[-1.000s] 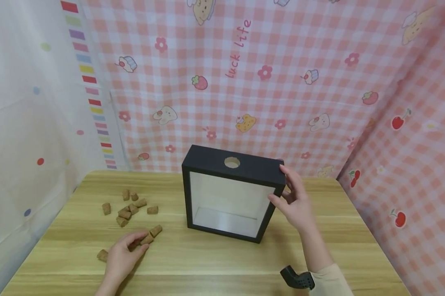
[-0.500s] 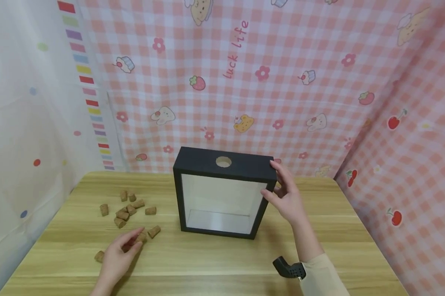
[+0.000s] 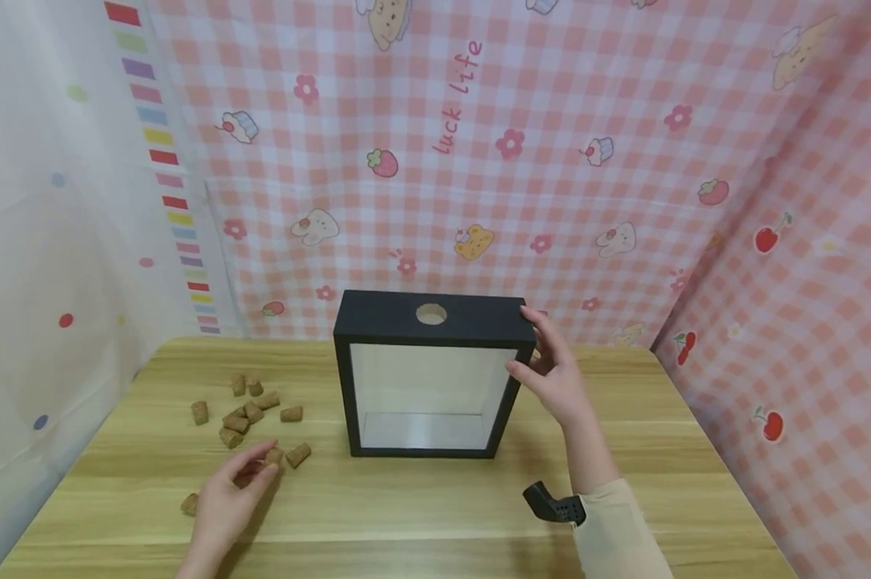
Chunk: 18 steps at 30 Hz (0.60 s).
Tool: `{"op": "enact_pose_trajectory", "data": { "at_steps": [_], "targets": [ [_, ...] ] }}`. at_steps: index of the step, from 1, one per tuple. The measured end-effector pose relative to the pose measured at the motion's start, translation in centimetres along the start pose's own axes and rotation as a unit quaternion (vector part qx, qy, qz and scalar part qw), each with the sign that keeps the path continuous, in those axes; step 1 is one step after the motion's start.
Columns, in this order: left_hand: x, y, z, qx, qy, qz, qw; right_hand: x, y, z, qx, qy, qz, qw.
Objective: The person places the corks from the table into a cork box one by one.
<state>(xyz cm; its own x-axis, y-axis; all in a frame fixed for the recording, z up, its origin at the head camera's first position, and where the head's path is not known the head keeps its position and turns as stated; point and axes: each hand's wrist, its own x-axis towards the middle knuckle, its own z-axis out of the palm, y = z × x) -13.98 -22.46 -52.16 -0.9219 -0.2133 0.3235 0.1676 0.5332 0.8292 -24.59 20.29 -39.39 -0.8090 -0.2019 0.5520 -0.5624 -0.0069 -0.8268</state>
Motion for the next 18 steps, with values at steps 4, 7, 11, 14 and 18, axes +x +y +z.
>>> {"op": "enact_pose_trajectory", "data": {
  "at_steps": [4,7,11,14,18],
  "targets": [
    [0.6,1.6,-0.2,-0.035,0.013,-0.001,0.9993,0.0,0.3,0.3,0.006,-0.002,-0.018,1.000],
    [1.4,3.5,-0.4,-0.072,0.018,0.007,0.9972,-0.1,0.4,0.4,0.010,0.001,-0.031,0.999],
    [2.4,6.4,-0.8,-0.109,0.019,0.030,0.9934,-0.2,0.3,0.5,0.006,0.003,-0.036,0.999],
    [3.1,8.8,-1.2,-0.138,0.019,0.056,0.9886,-0.2,0.3,0.5,0.003,0.004,-0.036,0.999],
    [4.2,12.1,-1.9,-0.170,0.029,0.102,0.9797,-0.1,0.2,0.7,-0.003,0.005,-0.031,0.999]
  ]
}}
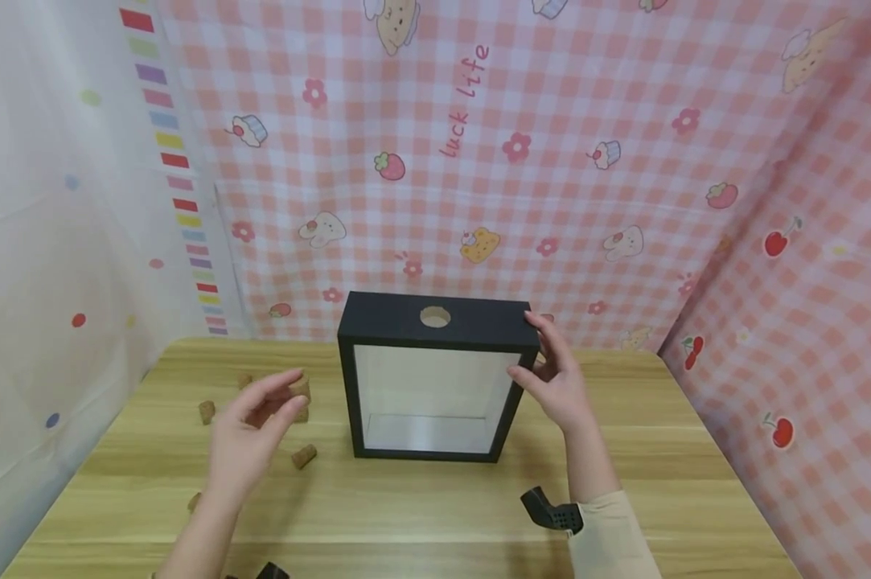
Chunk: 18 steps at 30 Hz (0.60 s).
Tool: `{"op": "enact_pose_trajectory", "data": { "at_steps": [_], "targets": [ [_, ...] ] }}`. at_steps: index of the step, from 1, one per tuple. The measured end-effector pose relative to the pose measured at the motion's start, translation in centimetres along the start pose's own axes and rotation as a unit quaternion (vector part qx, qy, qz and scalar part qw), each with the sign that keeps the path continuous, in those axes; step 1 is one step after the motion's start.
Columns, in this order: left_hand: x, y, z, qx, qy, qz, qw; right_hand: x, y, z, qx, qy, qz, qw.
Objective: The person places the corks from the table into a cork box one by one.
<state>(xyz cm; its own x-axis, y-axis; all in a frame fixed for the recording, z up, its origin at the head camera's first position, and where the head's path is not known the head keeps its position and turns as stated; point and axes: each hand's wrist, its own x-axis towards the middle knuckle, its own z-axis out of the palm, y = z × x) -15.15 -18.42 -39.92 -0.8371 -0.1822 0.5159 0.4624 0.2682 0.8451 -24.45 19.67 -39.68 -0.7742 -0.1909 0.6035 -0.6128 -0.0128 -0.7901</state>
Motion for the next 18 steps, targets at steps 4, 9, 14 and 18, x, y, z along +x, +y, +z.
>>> {"op": "enact_pose_trajectory", "data": {
  "at_steps": [4,9,14,18],
  "targets": [
    [1.9,2.9,0.7,-0.020,-0.004,0.020,0.9996,-0.1,-0.1,0.0,-0.003,0.001,0.008,1.000],
    [4.3,5.6,1.9,-0.033,-0.021,0.040,0.9984,-0.2,-0.1,0.0,-0.009,0.004,0.017,1.000],
    [6.3,7.0,3.7,-0.033,-0.053,0.057,0.9964,-0.1,-0.3,0.1,-0.015,0.011,0.028,0.999],
    [7.5,7.8,5.3,-0.012,-0.087,0.051,0.9948,-0.2,-0.3,0.2,-0.022,0.017,0.040,0.999]
  ]
}}
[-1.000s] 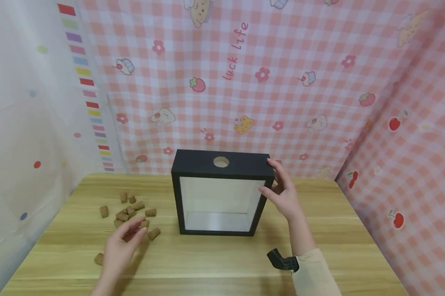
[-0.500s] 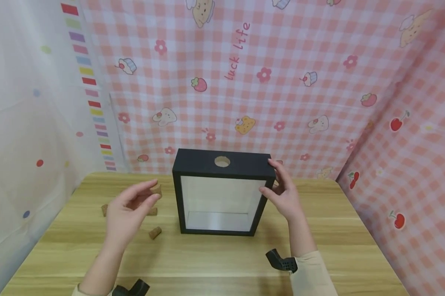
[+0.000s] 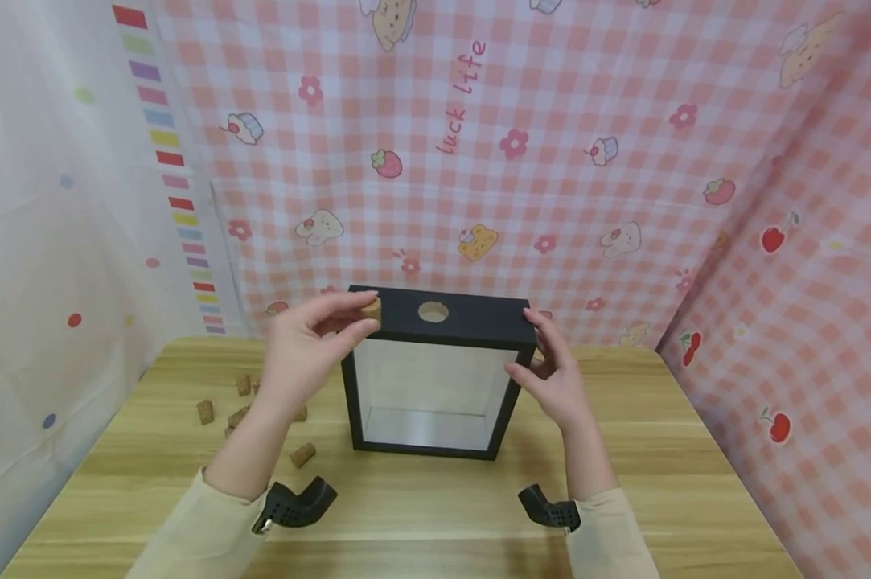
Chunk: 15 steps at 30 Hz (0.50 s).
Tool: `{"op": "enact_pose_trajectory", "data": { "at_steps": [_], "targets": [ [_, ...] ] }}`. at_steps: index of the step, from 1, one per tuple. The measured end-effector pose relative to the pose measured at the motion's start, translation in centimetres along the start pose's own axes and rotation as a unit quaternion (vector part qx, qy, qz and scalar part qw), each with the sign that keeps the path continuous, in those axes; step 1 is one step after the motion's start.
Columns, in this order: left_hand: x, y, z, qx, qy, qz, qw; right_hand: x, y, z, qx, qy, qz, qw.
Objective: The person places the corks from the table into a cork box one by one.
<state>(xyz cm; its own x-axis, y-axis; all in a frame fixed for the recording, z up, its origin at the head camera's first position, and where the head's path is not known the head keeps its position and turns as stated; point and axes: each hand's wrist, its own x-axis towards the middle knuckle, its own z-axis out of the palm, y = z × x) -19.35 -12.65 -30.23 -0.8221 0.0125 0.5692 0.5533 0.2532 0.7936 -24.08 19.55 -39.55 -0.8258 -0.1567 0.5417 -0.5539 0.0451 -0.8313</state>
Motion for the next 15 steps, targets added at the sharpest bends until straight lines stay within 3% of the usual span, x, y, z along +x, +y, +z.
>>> {"op": "enact_pose_trajectory", "data": {
  "at_steps": [9,15],
  "targets": [
    [3.1,0.4,3.1,0.014,-0.038,0.020,0.9990,-0.1,0.2,0.1,0.013,-0.001,-0.015,1.000],
    [3.8,0.7,4.3,0.006,-0.050,0.034,0.9981,-0.1,0.4,-0.2,0.030,-0.010,-0.034,0.999]
  ]
}}
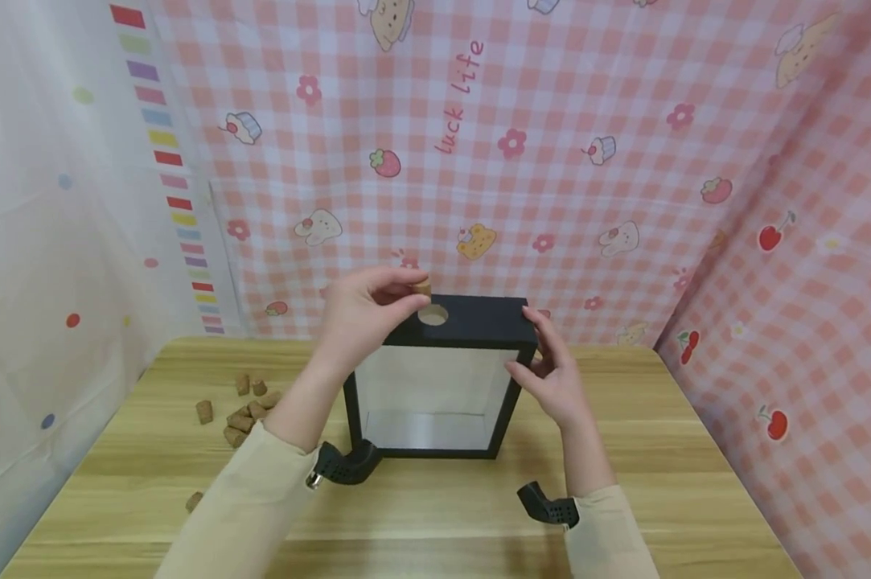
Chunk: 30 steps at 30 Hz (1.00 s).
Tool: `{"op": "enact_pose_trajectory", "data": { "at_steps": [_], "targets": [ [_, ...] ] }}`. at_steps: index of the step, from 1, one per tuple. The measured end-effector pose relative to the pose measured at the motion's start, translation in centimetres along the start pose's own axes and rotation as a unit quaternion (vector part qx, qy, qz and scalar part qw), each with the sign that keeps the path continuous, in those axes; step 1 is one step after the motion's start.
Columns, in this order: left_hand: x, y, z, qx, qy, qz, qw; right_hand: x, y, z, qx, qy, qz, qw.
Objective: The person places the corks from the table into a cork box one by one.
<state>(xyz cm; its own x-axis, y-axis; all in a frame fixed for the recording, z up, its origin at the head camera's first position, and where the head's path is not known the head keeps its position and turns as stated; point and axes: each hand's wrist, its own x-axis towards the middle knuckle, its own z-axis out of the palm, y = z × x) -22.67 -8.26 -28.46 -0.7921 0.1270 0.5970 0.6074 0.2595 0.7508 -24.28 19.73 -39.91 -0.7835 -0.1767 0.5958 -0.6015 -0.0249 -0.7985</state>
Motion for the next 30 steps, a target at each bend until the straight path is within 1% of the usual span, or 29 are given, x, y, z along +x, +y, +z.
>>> {"op": "enact_pose_trajectory", "data": {
  "at_steps": [7,11,16,20,22,27,30],
  "targets": [
    [0.2,0.1,0.8,-0.010,-0.005,-0.005,0.9999,0.0,0.0,0.0,0.005,0.002,0.011,1.000],
    [0.4,0.4,0.9,-0.006,-0.012,-0.014,0.9998,0.0,0.0,0.0,0.011,0.000,0.001,1.000],
    [0.8,0.5,1.0,0.013,-0.023,-0.012,0.9996,0.1,0.0,0.0,0.016,-0.003,-0.019,1.000],
    [1.0,0.4,1.1,0.030,-0.050,-0.014,0.9982,0.1,0.0,-0.1,0.013,-0.003,-0.019,1.000],
    [1.0,0.3,1.0,0.047,-0.065,-0.018,0.9966,0.1,0.0,-0.1,0.011,-0.004,-0.014,1.000],
    [1.2,0.2,0.9,0.103,-0.101,-0.017,0.9894,0.1,0.1,-0.1,0.007,-0.007,-0.005,1.000],
    [1.4,0.2,0.8,0.119,-0.122,-0.017,0.9852,0.0,0.1,-0.1,0.008,-0.005,-0.002,1.000]
  ]
}}
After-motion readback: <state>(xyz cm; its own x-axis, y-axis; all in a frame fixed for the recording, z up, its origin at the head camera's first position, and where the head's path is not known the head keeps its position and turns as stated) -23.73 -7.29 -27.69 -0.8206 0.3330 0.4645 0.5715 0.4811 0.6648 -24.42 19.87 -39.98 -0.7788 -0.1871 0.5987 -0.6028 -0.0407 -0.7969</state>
